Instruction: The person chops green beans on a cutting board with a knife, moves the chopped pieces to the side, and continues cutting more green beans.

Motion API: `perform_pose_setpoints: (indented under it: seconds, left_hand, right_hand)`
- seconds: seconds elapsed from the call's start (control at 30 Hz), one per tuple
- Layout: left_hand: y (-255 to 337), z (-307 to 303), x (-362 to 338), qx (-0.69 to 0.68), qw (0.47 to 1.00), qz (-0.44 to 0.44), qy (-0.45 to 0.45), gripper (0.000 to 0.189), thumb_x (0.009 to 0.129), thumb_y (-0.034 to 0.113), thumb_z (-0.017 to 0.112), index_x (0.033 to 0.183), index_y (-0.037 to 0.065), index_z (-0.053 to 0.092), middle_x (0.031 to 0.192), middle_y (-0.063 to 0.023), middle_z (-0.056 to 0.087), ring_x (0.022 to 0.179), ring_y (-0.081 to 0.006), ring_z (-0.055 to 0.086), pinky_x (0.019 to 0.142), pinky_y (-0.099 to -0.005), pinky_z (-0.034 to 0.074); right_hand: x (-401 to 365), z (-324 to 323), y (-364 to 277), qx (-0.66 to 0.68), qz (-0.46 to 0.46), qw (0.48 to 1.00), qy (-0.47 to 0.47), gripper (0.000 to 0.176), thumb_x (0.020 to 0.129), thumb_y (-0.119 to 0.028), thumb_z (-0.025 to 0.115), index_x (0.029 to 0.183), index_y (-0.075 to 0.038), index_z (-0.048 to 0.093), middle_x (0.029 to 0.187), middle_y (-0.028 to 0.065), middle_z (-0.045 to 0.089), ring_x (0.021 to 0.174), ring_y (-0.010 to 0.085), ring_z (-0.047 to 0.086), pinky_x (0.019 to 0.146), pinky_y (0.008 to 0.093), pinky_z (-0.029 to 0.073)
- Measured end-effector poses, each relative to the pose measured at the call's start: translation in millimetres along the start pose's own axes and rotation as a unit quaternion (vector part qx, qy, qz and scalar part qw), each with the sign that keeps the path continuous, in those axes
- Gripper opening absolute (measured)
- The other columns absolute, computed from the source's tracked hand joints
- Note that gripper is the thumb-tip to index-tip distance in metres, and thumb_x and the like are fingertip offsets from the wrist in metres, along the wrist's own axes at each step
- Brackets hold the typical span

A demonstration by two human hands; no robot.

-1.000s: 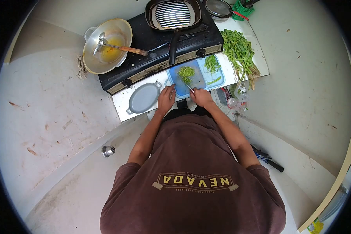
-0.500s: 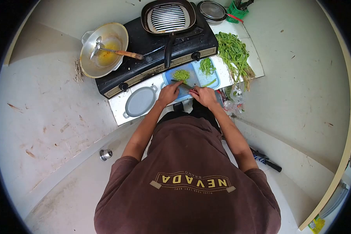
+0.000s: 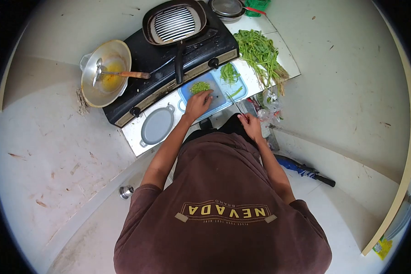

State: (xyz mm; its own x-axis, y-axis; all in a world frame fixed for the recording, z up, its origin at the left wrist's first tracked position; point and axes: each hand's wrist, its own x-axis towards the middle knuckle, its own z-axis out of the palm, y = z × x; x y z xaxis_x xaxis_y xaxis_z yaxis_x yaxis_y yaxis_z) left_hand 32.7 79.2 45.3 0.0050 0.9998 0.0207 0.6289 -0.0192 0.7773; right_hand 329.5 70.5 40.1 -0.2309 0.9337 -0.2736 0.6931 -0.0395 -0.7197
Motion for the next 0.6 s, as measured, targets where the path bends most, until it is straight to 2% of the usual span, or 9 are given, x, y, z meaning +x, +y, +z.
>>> perform_pose_setpoints:
  seconds: [0.07,0.17,0.33,0.4,0.43,0.53,0.57,0.6]
  left_hand:
    - [4.4,10.9,15.5,-0.014,0.999,0.009,-0.035,0.03,0.094,0.017,0.065,0.122,0.007,0.069,0.102,-0.0174,0.07,0.084,-0.0367,0.07,0.079,-0.043,0.056]
    - [6.7,40.0,37.6,0.021,0.995,0.09,-0.03,0.027,0.093,0.013,0.064,0.118,0.005,0.069,0.102,-0.0174,0.067,0.095,-0.0376,0.067,0.085,-0.0447,0.055]
    - [25.5,80.2,64.5,0.051,0.991,0.089,-0.089,0.031,0.089,0.007,0.062,0.119,0.004,0.067,0.112,-0.0187,0.063,0.107,-0.0405,0.062,0.093,-0.049,0.054]
    - [30.2,97.9,68.9,0.089,0.989,0.066,-0.101,0.034,0.087,0.005,0.061,0.121,0.004,0.064,0.112,-0.0195,0.062,0.109,-0.0411,0.062,0.093,-0.0495,0.053]
    - [36.1,101.3,69.6,0.102,0.987,0.061,-0.108,0.031,0.087,0.004,0.06,0.118,0.002,0.06,0.113,-0.0207,0.061,0.109,-0.0422,0.061,0.093,-0.0502,0.054]
    - [29.6,122.8,75.1,0.091,0.99,0.036,-0.105,0.032,0.086,0.002,0.064,0.117,0.002,0.057,0.11,-0.022,0.061,0.107,-0.0433,0.061,0.092,-0.0515,0.05]
    - [23.9,131.0,77.3,0.063,0.994,0.02,-0.084,0.03,0.085,0.0,0.062,0.114,0.0,0.055,0.108,-0.0269,0.061,0.105,-0.0452,0.061,0.091,-0.0526,0.05]
    - [22.7,135.0,78.1,0.061,0.994,0.01,-0.086,0.03,0.084,0.0,0.062,0.113,0.0,0.056,0.106,-0.0276,0.06,0.104,-0.0461,0.061,0.09,-0.0528,0.05]
  right_hand:
    - [0.3,-1.1,24.3,0.023,0.018,0.999,0.014,0.049,0.097,-0.044,0.066,0.085,0.004,0.066,0.066,0.0224,0.061,0.061,0.0369,0.062,0.06,0.0452,0.046]
    - [2.4,-15.3,42.5,0.027,0.022,0.998,0.043,0.048,0.096,-0.044,0.067,0.085,0.004,0.065,0.065,0.0207,0.06,0.058,0.0336,0.06,0.06,0.0442,0.046]
    - [3.3,-38.4,53.8,0.033,0.011,0.997,0.075,0.05,0.095,-0.044,0.069,0.08,0.003,0.064,0.062,0.0195,0.058,0.056,0.0297,0.057,0.057,0.0436,0.044]
    - [3.8,-49.8,59.2,-0.033,0.004,0.997,0.071,0.044,0.097,-0.04,0.069,0.082,0.002,0.066,0.063,0.011,0.065,0.056,0.0176,0.061,0.058,0.0355,0.048]
    - [4.4,-51.0,65.5,0.004,0.019,0.998,0.068,0.043,0.097,-0.04,0.069,0.085,0.001,0.067,0.064,0.0096,0.066,0.057,0.0159,0.062,0.059,0.0347,0.049]
    - [-7.1,-64.6,70.1,0.065,0.064,0.994,0.065,0.042,0.097,-0.04,0.069,0.087,0.001,0.068,0.065,0.0094,0.067,0.057,0.0154,0.063,0.058,0.0339,0.049]
    - [-9.2,-66.1,72.8,0.076,0.068,0.992,0.068,0.049,0.095,-0.043,0.069,0.081,0.003,0.065,0.065,0.0163,0.065,0.061,0.0304,0.067,0.061,0.0409,0.049]
    - [-11.3,-67.3,79.4,0.064,0.063,0.993,0.071,0.049,0.095,-0.043,0.069,0.081,0.003,0.065,0.065,0.0164,0.065,0.06,0.0302,0.067,0.06,0.0411,0.049]
